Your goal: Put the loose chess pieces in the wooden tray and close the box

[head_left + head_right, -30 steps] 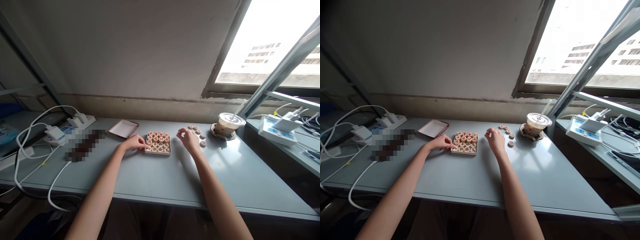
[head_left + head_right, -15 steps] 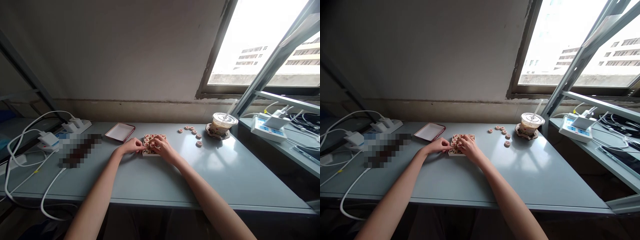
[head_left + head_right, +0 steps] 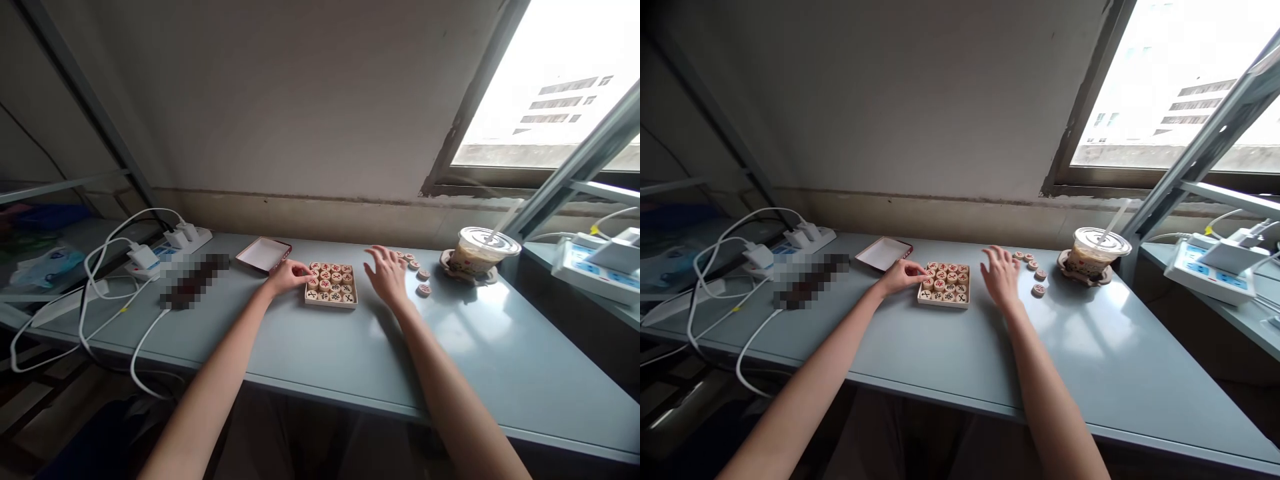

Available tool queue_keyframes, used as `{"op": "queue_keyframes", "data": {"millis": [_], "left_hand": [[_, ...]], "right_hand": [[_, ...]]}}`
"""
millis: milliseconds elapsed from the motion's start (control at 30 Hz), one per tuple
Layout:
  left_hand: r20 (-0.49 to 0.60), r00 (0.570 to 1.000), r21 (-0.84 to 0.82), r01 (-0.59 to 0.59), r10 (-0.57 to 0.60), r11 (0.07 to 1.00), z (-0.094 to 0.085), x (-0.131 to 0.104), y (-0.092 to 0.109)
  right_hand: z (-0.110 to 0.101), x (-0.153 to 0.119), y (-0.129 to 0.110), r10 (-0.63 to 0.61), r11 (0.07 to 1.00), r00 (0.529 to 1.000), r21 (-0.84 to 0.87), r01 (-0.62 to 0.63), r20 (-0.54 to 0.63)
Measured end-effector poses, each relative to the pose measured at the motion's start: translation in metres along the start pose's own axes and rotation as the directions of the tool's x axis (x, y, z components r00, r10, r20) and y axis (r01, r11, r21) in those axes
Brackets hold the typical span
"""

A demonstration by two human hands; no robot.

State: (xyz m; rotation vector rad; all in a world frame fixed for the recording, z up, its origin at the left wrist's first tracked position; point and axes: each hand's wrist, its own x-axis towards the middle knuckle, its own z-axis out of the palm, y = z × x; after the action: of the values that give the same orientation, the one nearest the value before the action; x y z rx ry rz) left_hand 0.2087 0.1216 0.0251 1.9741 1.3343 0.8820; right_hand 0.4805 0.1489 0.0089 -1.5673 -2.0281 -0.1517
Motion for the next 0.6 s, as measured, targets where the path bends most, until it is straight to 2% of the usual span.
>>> {"op": "queue_keyframes", "data": {"millis": [100,167,233,400,600], "left_hand": [[-0.004,1.000,0.011,-0.011,0.011,1.000,0.003,0.001,-0.004],[-0.012,1.000,0.002,-0.019,0.019,1.000,0.003,0.001,-0.005],[-0.015,1.000,0.006,-0.021,0.021,1.000,0.004,0.001,-0.006],[0.009,1.000,0.038,-0.006,0.005,0.999,0.004,0.002,-0.006],[0.020,1.000,0.028,-0.019,0.018,0.999,0.004,0.002,-0.005]], "right_hand": [[0.008,0.004,0.031,0.248,0.958,0.964,-0.170,-0.230,0.095],[0.013,0.004,0.042,0.327,0.934,0.926,-0.214,-0.286,0.189],[0.017,0.002,0.044,0.313,0.937,0.924,-0.230,-0.263,0.221],[0.018,-0.001,0.039,0.255,0.949,0.961,-0.216,-0.228,0.108],[0.010,0.002,0.035,0.140,0.979,0.989,-0.158,-0.131,0.044]]}}
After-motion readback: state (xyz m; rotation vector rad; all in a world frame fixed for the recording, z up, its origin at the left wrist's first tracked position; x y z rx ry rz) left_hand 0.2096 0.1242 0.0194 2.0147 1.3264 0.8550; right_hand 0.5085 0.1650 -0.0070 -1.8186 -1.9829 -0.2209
